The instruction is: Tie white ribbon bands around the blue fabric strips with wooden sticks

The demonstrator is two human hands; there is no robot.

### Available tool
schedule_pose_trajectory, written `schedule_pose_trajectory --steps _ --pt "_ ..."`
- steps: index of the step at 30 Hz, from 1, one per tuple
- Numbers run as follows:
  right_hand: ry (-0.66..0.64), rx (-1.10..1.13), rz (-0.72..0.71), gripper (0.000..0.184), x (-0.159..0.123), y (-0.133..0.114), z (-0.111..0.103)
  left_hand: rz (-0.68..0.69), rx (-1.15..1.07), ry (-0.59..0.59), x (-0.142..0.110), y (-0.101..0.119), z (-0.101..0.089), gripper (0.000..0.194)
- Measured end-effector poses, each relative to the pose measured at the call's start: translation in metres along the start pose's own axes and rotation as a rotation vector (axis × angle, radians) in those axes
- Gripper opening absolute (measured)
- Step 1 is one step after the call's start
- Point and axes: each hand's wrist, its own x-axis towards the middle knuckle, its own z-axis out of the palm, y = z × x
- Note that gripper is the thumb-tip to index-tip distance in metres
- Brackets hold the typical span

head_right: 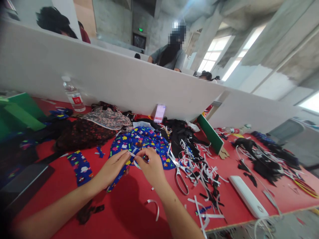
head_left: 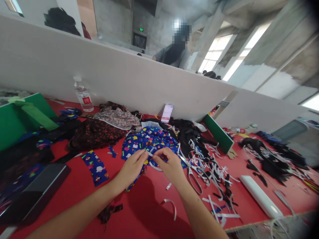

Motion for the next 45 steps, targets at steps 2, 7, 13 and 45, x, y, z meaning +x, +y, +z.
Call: schedule_pose_trajectory --steps 2,7,13,45 --pt "0.038 -0.037 -0.024 0.007 -0.001 0.0 0.002 0.02 0.004 0.012 0.001 -0.003 0.0 0.031" --pt "0.104 -0.073 -0.062 0.007 -0.004 0.0 0.008 0.048 0.019 0.049 0.002 -0.005 -0.001 0.029" --pt "0.148 -0.087 -0.079 0.008 -0.006 -0.001 0.013 0.04 0.027 0.037 0.001 -0.003 -0.001 0.029" --pt "0.228 -0.096 -0.109 0.006 -0.006 -0.011 0.014 0.241 0.146 0.033 -0.004 -0.003 -0.002 0.031"
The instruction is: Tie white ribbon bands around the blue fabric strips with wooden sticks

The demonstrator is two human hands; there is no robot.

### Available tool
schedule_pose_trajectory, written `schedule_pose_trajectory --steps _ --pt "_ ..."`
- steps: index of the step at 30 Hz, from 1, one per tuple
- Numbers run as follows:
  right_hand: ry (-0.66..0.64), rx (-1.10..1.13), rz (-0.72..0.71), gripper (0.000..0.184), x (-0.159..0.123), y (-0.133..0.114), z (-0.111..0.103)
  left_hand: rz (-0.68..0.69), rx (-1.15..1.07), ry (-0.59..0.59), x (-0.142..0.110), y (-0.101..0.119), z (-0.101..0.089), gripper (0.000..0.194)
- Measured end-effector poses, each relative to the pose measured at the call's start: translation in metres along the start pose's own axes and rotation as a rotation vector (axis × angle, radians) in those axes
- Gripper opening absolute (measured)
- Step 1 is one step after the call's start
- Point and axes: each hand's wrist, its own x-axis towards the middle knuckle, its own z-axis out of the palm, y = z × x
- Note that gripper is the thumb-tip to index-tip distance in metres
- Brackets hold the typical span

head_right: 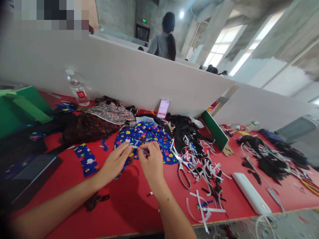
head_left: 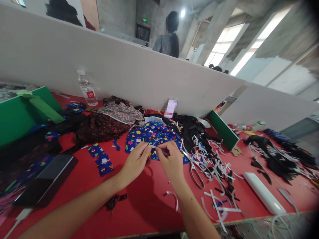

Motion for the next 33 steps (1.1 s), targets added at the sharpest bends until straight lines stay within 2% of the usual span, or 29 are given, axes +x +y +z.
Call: schedule_pose_trajectory --steps 3,6,10,13,19,22,25,27,33 --pt "0.01 0.031 0.055 0.003 -0.002 -0.001 0.0 0.06 0.054 -0.005 0.0 -0.003 -0.001 0.032" --pt "0.018 0.083 0.134 0.018 -0.003 -0.002 -0.002 0.073 0.018 -0.02 -0.002 -0.002 -0.003 0.031" --pt "-0.085 0.039 0.076 0.011 -0.004 -0.003 -0.009 0.009 -0.07 -0.054 -0.004 0.004 -0.004 0.029" --pt "-0.137 0.042 0.073 0.012 -0.002 -0.004 -0.015 -0.046 -0.113 -0.108 -0.004 0.008 -0.004 0.03" --pt "-0.25 0.026 0.096 0.015 0.001 -0.005 -0.025 0.056 0.166 -0.112 0.001 0.012 -0.008 0.026" --pt "-0.316 -0.003 0.055 0.012 0.001 -0.004 -0.029 0.025 0.148 -0.203 0.005 0.01 -0.013 0.026" --pt "-0.408 -0.012 0.04 0.012 -0.001 -0.001 -0.031 -0.06 0.043 -0.359 0.009 0.007 -0.018 0.027" --pt "-0.459 -0.043 0.028 0.011 -0.002 0.001 -0.03 -0.091 0.073 -0.437 0.011 0.005 -0.022 0.025" --pt "-0.5 -0.086 0.04 0.008 -0.005 0.004 -0.026 -0.042 0.341 -0.448 0.013 0.006 -0.026 0.021"
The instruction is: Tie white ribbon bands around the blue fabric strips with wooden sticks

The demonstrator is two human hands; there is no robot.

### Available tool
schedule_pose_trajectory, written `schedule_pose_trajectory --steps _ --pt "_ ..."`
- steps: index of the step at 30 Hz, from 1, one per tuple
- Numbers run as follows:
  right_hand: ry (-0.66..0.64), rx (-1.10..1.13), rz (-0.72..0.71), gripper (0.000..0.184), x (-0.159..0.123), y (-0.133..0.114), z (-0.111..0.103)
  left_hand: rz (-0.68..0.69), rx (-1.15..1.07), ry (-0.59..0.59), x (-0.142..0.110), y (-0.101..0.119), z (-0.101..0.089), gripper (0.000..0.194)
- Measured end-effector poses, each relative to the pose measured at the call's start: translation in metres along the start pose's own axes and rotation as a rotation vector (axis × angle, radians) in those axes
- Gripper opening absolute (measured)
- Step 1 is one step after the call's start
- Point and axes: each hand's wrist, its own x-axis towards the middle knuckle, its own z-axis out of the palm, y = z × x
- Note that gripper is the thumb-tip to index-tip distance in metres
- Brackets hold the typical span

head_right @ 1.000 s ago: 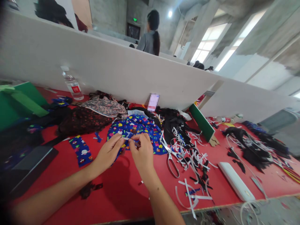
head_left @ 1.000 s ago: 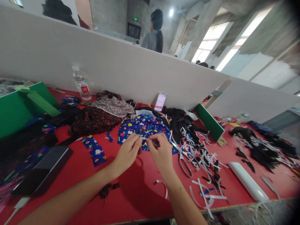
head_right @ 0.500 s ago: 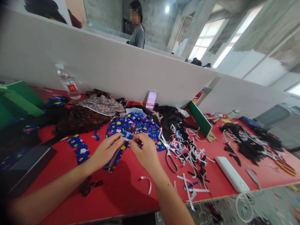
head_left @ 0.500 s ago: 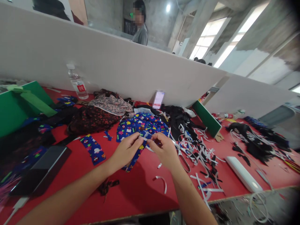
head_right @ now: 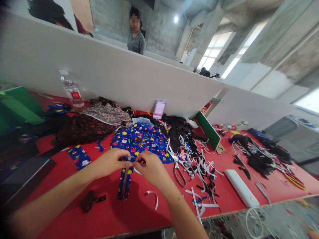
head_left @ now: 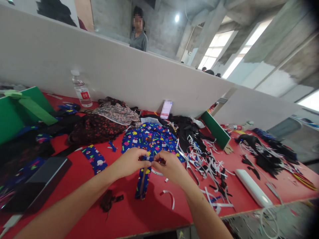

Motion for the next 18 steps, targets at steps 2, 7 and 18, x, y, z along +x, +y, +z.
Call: schedule_pose_trajectory --steps 2,7,18 --pt "-0.002 0.023 0.032 0.005 0.0 0.001 0.0 -0.004 -0.016 0.001 0.001 -0.001 0.0 0.022" --pt "-0.022 0.011 0.114 0.017 -0.001 0.006 -0.002 -0.074 -0.229 -0.047 0.004 -0.007 0.003 0.022" --pt "-0.016 -0.002 0.045 0.011 -0.008 0.008 -0.005 -0.14 -0.415 -0.058 0.005 -0.006 0.011 0.012"
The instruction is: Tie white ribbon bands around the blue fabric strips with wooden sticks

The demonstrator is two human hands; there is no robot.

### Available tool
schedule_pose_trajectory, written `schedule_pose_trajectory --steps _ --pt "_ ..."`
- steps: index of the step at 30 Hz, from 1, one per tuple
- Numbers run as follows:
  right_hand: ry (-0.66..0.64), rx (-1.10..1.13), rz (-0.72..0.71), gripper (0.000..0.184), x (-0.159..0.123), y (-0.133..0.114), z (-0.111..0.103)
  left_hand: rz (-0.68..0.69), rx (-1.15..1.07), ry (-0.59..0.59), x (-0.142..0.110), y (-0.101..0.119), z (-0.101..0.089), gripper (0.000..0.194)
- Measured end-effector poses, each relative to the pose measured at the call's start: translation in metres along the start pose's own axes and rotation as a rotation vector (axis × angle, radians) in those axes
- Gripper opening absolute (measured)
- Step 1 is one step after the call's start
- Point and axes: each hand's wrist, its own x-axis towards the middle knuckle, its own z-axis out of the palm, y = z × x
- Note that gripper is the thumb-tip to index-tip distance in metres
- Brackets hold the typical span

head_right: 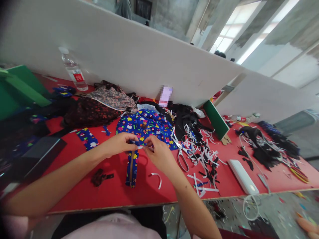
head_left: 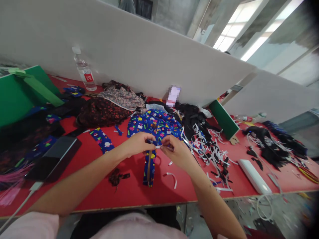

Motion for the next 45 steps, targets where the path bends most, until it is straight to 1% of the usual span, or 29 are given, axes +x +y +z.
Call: schedule_pose_trajectory --steps 4,8,13,15,18,20,25,28,30,31,32,33,36,37,38,39,41,42,43,45 --pt "0.037 0.001 0.037 0.015 -0.001 -0.003 0.003 0.022 -0.013 -0.015 -0.001 0.002 0.002 0.011" --pt "0.052 -0.012 0.024 0.016 -0.001 -0.003 0.006 0.04 0.002 -0.032 -0.001 -0.002 0.003 0.011" --pt "0.077 -0.046 0.02 0.017 -0.004 -0.008 0.006 0.073 0.043 -0.006 0.0 -0.006 0.003 0.009" --pt "0.099 -0.05 0.032 0.017 -0.006 -0.011 0.007 0.063 0.0 0.013 0.002 -0.008 0.003 0.01" --pt "0.145 -0.068 0.039 0.018 -0.009 -0.012 0.013 0.036 -0.132 0.037 0.006 -0.01 0.003 0.01" --pt "0.192 -0.077 0.025 0.018 -0.01 -0.011 0.019 0.03 -0.183 0.054 0.009 -0.011 0.003 0.009" --pt "0.312 -0.047 -0.026 0.014 -0.016 -0.007 0.036 0.014 -0.228 0.094 0.012 -0.011 0.003 0.007" --pt "0.425 -0.039 -0.067 0.011 -0.025 -0.003 0.036 -0.007 -0.264 0.159 0.014 -0.01 -0.008 0.007" --pt "0.529 -0.063 -0.078 0.012 -0.028 0.006 0.033 -0.012 -0.298 0.219 0.015 -0.008 -0.018 0.011" --pt "0.559 -0.084 -0.079 0.013 -0.027 0.013 0.032 -0.011 -0.316 0.234 0.016 -0.006 -0.022 0.014" --pt "0.557 -0.109 -0.08 0.013 -0.024 0.022 0.031 -0.007 -0.33 0.232 0.016 -0.003 -0.026 0.017" --pt "0.506 -0.141 -0.073 0.013 -0.02 0.031 0.031 0.0 -0.345 0.218 0.015 0.0 -0.027 0.02" --pt "0.266 -0.232 -0.082 0.012 -0.006 0.057 0.036 0.018 -0.369 0.172 0.013 0.008 -0.025 0.024" --pt "0.238 -0.243 -0.081 0.013 -0.003 0.062 0.037 0.022 -0.361 0.167 0.012 0.009 -0.022 0.025" --pt "0.245 -0.248 -0.074 0.014 0.0 0.064 0.037 0.027 -0.344 0.171 0.011 0.01 -0.019 0.025" --pt "0.282 -0.241 -0.066 0.016 0.001 0.063 0.037 0.032 -0.315 0.177 0.01 0.011 -0.017 0.025" --pt "0.359 -0.165 -0.036 0.022 0.003 0.053 0.033 0.044 -0.247 0.178 0.009 0.011 -0.012 0.024" --pt "0.355 -0.082 -0.018 0.024 0.003 0.045 0.031 0.049 -0.219 0.174 0.009 0.011 -0.01 0.024" --pt "0.313 0.032 0.006 0.026 0.003 0.037 0.029 0.052 -0.197 0.166 0.008 0.011 -0.008 0.024" --pt "0.188 0.293 0.059 0.029 0.004 0.022 0.028 0.06 -0.176 0.142 0.008 0.01 -0.004 0.028"
